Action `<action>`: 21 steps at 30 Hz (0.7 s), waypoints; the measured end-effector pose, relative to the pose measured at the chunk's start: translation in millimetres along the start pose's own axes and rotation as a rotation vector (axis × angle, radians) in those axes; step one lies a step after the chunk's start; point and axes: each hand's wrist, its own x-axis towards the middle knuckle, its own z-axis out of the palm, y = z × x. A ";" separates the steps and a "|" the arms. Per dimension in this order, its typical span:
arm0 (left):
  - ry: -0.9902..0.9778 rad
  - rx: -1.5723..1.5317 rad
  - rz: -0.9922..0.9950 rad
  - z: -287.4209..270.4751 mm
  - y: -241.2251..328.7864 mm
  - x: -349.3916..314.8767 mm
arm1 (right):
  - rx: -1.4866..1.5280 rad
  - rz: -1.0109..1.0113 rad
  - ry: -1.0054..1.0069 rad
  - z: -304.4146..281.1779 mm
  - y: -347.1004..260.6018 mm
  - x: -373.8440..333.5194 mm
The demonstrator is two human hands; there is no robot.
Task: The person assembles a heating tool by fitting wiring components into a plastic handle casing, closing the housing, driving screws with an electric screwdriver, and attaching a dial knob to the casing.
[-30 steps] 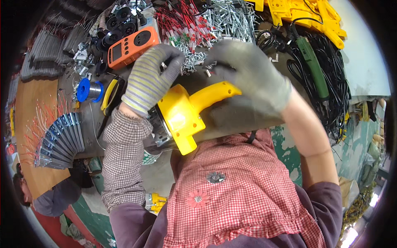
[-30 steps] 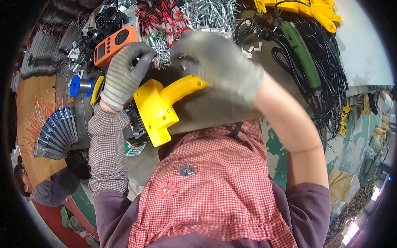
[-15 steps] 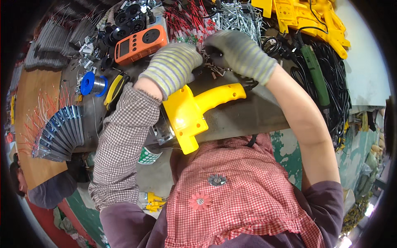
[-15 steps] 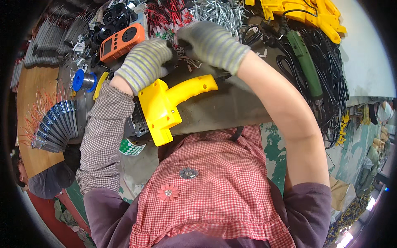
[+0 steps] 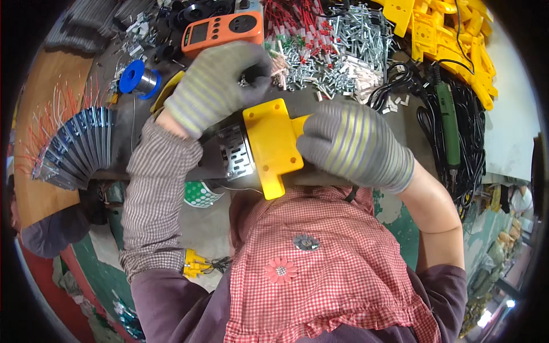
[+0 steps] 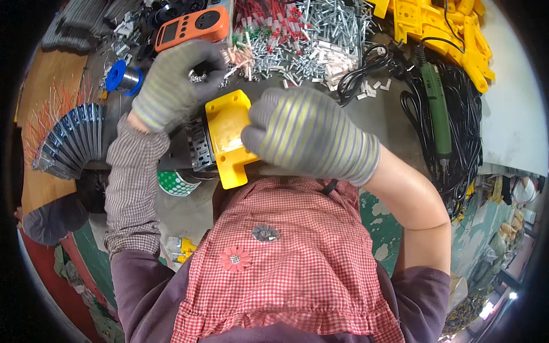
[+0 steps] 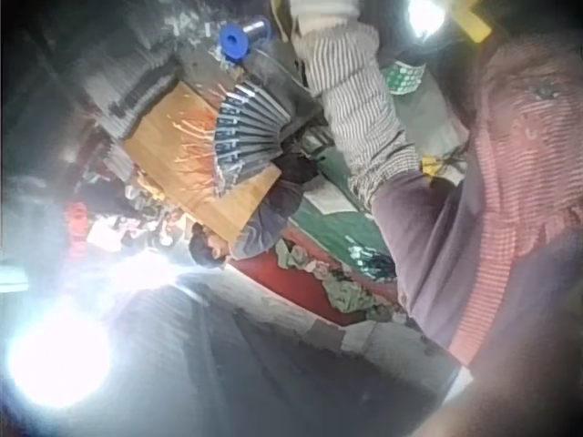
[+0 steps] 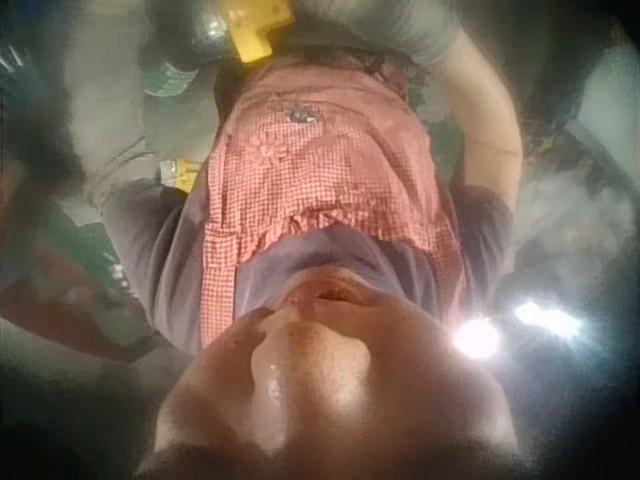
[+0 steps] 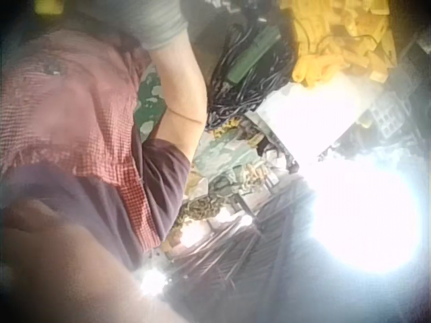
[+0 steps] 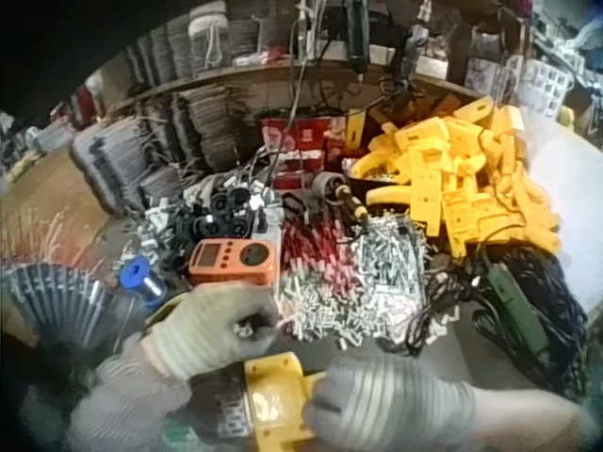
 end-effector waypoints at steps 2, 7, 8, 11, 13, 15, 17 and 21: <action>0.026 -0.009 -0.053 -7.9 -1.3 -26.5 | -0.005 -0.086 -0.066 2.6 -10.1 3.7; 0.024 0.088 0.004 -10.6 -2.6 -56.7 | -0.129 -0.199 -0.106 1.8 -21.9 9.8; 0.041 0.163 0.063 -9.7 0.5 -57.0 | -0.170 -0.225 -0.135 0.6 -24.0 11.9; 0.071 0.320 0.254 -2.1 0.5 -55.4 | -0.141 -0.272 -0.167 1.2 -26.2 15.2; 0.046 0.394 0.261 0.1 4.8 -56.7 | -0.115 -0.280 -0.175 -0.2 -28.1 18.2; 0.012 0.409 0.278 4.1 3.0 -54.3 | -0.090 -0.278 -0.191 0.3 -27.9 17.8; 0.027 0.383 0.298 6.6 1.6 -55.2 | -0.114 -0.252 -0.258 -0.1 -26.3 15.5; -0.025 0.323 0.265 5.1 4.3 -56.9 | -0.104 -0.286 -0.259 1.1 -21.8 10.2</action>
